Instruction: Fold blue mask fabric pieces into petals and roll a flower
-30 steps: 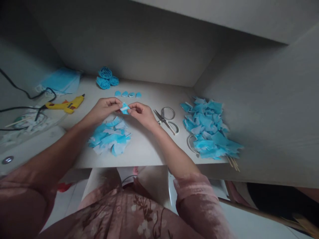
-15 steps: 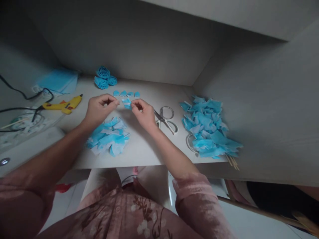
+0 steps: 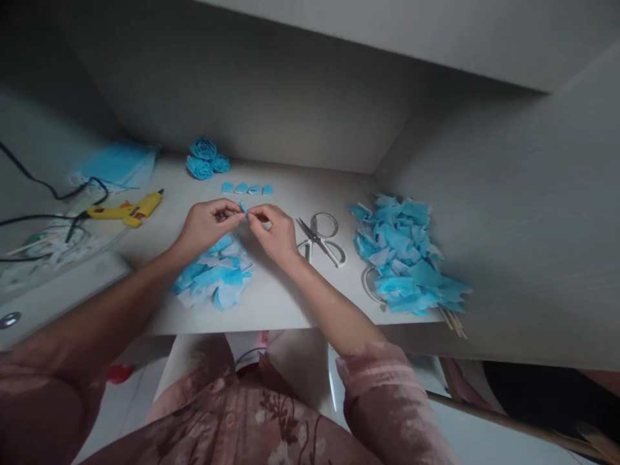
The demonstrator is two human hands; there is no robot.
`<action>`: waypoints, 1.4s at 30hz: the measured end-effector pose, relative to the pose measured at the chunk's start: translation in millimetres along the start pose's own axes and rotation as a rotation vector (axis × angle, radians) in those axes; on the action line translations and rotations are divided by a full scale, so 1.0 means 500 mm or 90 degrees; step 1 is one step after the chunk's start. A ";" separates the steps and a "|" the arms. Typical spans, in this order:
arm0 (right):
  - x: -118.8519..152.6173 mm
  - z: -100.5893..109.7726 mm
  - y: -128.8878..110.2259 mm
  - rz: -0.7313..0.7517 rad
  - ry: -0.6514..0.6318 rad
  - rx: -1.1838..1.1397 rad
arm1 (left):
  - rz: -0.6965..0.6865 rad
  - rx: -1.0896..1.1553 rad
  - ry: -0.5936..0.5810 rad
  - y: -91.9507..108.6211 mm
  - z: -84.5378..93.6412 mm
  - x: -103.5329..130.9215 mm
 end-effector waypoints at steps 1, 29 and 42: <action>0.001 0.000 -0.002 0.007 -0.001 0.017 | 0.004 0.000 -0.001 0.000 0.000 0.000; 0.006 0.002 -0.016 0.094 0.001 0.168 | 0.004 0.033 -0.022 0.000 -0.013 -0.001; 0.004 0.004 -0.014 0.040 -0.009 0.141 | 0.000 0.036 -0.022 0.000 -0.015 -0.001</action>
Point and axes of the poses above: each hand's wrist, its own x-axis away from the middle knuckle, its own z-axis out of the back of the hand, y = z × x, the point moved 5 cm from there along -x, towards the middle knuckle, and after that the axes turned 13 degrees about -y, right-handed, at the moved point
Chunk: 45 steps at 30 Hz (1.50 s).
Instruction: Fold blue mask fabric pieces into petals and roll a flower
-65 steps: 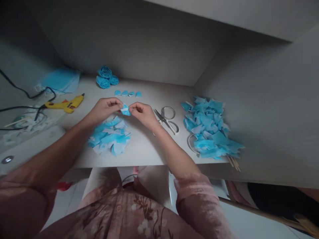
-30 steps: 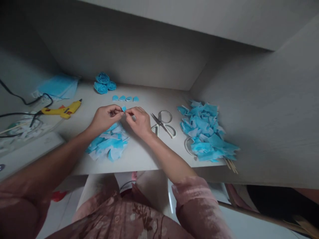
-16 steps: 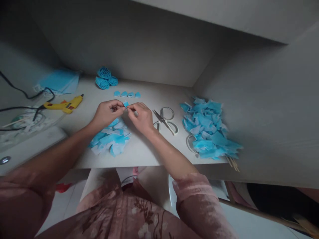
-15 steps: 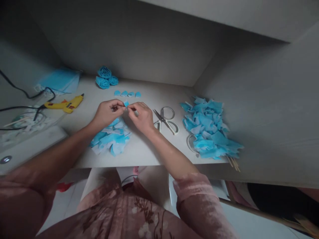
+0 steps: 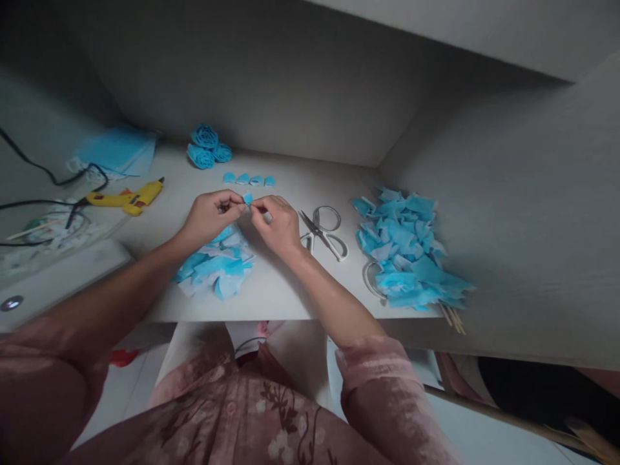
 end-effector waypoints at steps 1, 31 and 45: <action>0.000 0.000 0.000 -0.006 -0.003 -0.008 | -0.001 0.003 0.000 0.000 0.001 0.000; -0.016 -0.017 0.056 -0.127 -0.121 -0.326 | 0.014 0.183 -0.055 -0.014 0.008 -0.006; -0.022 -0.012 0.070 -0.074 -0.110 -0.339 | 0.011 0.167 -0.082 -0.018 0.006 -0.007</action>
Point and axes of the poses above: each hand's wrist, its own x-axis away from the middle knuckle, its own z-axis out of the back of the hand, y = z × x, the point moved 5 cm from there along -x, towards the middle knuckle, and after that the axes turned 13 degrees about -y, right-handed, at the moved point
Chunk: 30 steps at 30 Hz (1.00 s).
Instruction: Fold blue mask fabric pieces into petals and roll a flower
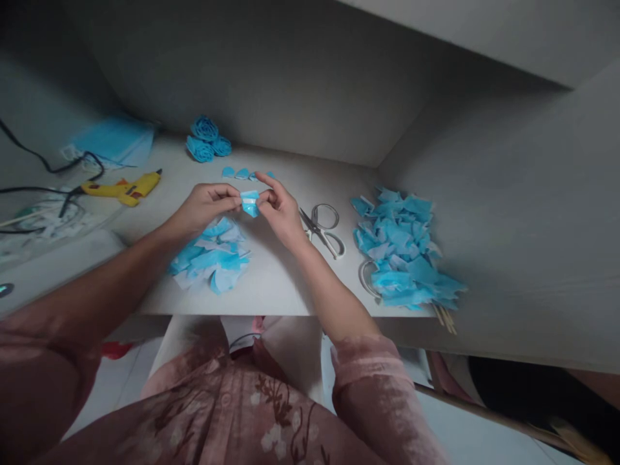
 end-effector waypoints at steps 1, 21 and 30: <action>-0.001 0.000 0.003 -0.001 -0.002 0.003 | -0.001 0.001 -0.001 -0.001 0.000 -0.001; 0.024 -0.026 -0.068 0.044 0.073 0.580 | 0.000 -0.093 0.036 -0.005 0.005 -0.003; 0.020 -0.026 -0.067 0.000 0.055 0.553 | -0.035 -0.209 0.044 0.005 0.001 0.002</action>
Point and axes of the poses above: each hand's wrist, its own x-axis away from the middle knuckle, its own z-axis out of the back of the hand, y = z × x, the point moved 5 cm from there along -x, towards the middle knuckle, and after that the axes turned 13 degrees about -y, right-handed, at the moved point
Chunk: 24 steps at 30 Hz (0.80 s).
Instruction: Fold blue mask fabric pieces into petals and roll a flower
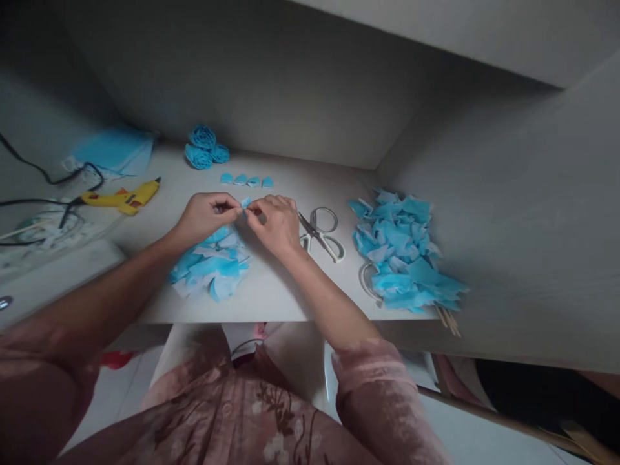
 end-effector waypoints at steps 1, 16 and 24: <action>0.000 -0.001 -0.001 0.001 -0.001 -0.005 | -0.002 -0.010 0.002 0.002 0.000 0.001; -0.004 0.000 0.016 -0.007 0.015 -0.168 | 0.027 0.089 -0.001 -0.009 0.003 -0.005; -0.009 0.000 0.057 -0.095 0.022 -0.467 | 0.036 0.179 -0.017 0.001 0.014 -0.004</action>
Point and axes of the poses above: each hand's wrist, its own x-axis away from the middle knuckle, its own z-axis out of the back of the hand, y = z × x, the point moved 5 cm from there along -x, towards the middle knuckle, and after that the axes turned 13 degrees about -y, right-handed, at the moved point
